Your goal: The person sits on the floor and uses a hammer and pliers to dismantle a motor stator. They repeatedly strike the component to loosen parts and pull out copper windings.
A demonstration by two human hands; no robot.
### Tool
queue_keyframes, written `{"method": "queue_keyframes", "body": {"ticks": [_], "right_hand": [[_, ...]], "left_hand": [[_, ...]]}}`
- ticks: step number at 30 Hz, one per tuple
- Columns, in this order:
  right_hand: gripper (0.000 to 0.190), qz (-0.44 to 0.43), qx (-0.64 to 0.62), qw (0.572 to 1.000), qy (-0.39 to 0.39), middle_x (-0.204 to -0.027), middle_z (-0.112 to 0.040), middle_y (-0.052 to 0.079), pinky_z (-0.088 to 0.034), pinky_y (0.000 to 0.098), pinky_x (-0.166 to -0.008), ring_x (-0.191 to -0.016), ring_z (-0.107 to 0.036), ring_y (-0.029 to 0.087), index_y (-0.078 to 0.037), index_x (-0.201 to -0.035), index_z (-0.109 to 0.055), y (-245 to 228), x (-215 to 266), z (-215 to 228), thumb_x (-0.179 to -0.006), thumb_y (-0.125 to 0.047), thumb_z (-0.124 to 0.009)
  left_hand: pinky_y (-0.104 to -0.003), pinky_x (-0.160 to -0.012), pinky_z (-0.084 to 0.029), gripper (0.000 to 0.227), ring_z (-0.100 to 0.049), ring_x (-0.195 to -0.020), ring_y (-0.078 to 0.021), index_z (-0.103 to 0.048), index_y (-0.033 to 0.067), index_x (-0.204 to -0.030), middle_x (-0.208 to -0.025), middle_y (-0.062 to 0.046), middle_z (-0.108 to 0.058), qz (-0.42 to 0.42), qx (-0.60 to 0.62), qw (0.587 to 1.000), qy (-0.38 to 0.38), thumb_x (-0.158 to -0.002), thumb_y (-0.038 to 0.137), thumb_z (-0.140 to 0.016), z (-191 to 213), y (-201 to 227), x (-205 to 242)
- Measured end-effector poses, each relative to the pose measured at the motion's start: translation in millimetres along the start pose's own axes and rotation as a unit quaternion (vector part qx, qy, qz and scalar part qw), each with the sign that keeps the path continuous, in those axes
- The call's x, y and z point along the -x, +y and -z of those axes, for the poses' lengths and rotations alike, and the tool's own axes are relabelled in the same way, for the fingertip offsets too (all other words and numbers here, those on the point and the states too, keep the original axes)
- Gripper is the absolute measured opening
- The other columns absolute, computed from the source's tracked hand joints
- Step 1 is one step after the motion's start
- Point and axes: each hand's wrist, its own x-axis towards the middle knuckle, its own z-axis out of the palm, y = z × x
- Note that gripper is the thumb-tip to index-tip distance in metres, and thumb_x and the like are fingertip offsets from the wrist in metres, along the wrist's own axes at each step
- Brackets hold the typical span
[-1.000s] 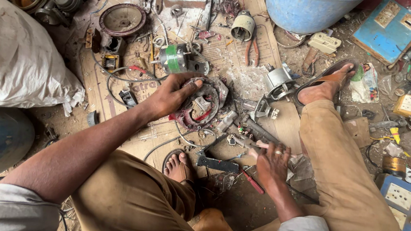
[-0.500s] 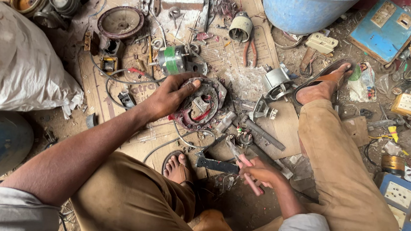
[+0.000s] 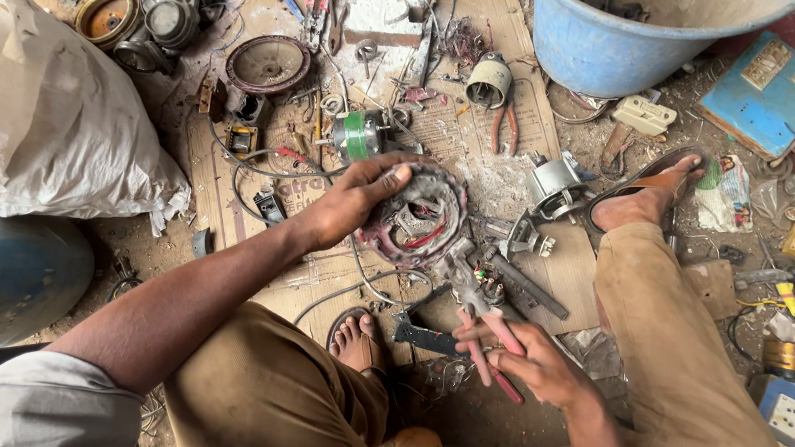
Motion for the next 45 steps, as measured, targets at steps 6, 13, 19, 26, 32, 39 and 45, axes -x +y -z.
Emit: {"method": "queue_keyframes", "body": {"ticks": [6,13,19,26,32,39,45], "right_hand": [[0.035,0.023,0.188,0.973,0.129,-0.123,-0.067,0.013,-0.056,0.0377,-0.093,-0.106,-0.070,0.023,0.001,-0.124,-0.068,-54,-8,-41,-0.089,0.004,-0.061],[0.031,-0.017,0.340,0.916,0.214,-0.126,-0.058,0.013,-0.059,0.0370,-0.077,-0.092,-0.071,0.023,0.000,-0.116,-0.066,-55,-22,-54,-0.086,-0.004,-0.070],[0.031,0.045,0.349,0.912,0.209,-0.122,-0.060,0.013,-0.061,0.0361,-0.075,-0.093,-0.072,0.024,-0.001,-0.116,-0.068,-33,-27,-56,-0.088,-0.011,-0.073],[0.027,0.014,0.392,0.885,0.250,-0.083,-0.071,0.007,-0.053,0.0350,-0.062,-0.071,-0.068,0.019,-0.004,-0.099,-0.076,-31,-35,-61,-0.085,-0.027,-0.080],[0.037,-0.069,-0.076,0.991,0.089,-0.073,-0.066,0.004,-0.048,0.0238,-0.042,-0.052,-0.057,0.010,-0.002,-0.114,-0.071,-4,-28,-56,-0.097,-0.034,-0.065],[0.050,-0.043,-0.438,0.893,-0.093,-0.081,-0.060,0.008,-0.056,0.0346,-0.047,-0.063,-0.063,0.018,-0.001,-0.106,-0.061,38,-11,-87,-0.099,-0.050,-0.070],[0.059,-0.081,-0.542,0.834,-0.070,-0.083,-0.052,0.005,-0.051,0.0314,-0.045,-0.061,-0.055,0.014,-0.017,-0.129,-0.052,24,-14,-102,-0.088,-0.056,-0.069]], "left_hand": [[-0.050,-0.072,-0.058,0.058,-0.061,-0.071,-0.0305,-0.044,0.0124,-0.154,-0.110,-0.026,-0.067,-0.012,-0.129,0.992,-0.009,-0.103,0.038,-0.041,-15,4,5],[-0.046,-0.105,-0.055,0.063,-0.064,-0.123,-0.0320,-0.039,0.0060,-0.151,-0.138,-0.023,-0.059,-0.101,-0.179,0.976,-0.070,-0.102,0.045,-0.042,-28,1,2],[-0.053,-0.119,-0.033,0.073,-0.034,-0.148,-0.0408,-0.026,-0.0058,-0.155,-0.158,-0.032,-0.032,-0.126,-0.265,0.953,-0.068,-0.105,0.044,-0.043,-25,-22,-8],[-0.055,-0.102,-0.049,0.069,-0.060,-0.108,-0.0514,-0.042,0.0020,-0.154,-0.134,-0.031,-0.061,0.006,-0.252,0.967,-0.034,-0.104,0.049,-0.041,-39,-7,1],[-0.049,-0.090,-0.060,0.059,-0.076,-0.101,-0.0332,-0.066,0.0025,-0.131,-0.116,-0.022,-0.075,-0.142,-0.212,0.965,-0.057,-0.101,0.050,-0.046,-39,0,9],[-0.046,-0.103,-0.056,0.055,-0.072,-0.118,-0.0325,-0.066,0.0058,-0.133,-0.132,-0.019,-0.071,-0.195,-0.204,0.943,-0.174,-0.100,0.048,-0.057,-44,2,17],[-0.044,-0.103,-0.056,0.048,-0.069,-0.122,-0.0288,-0.070,0.0079,-0.131,-0.136,-0.016,-0.070,-0.214,-0.174,0.953,-0.125,-0.100,0.043,-0.059,-47,16,23]]}}
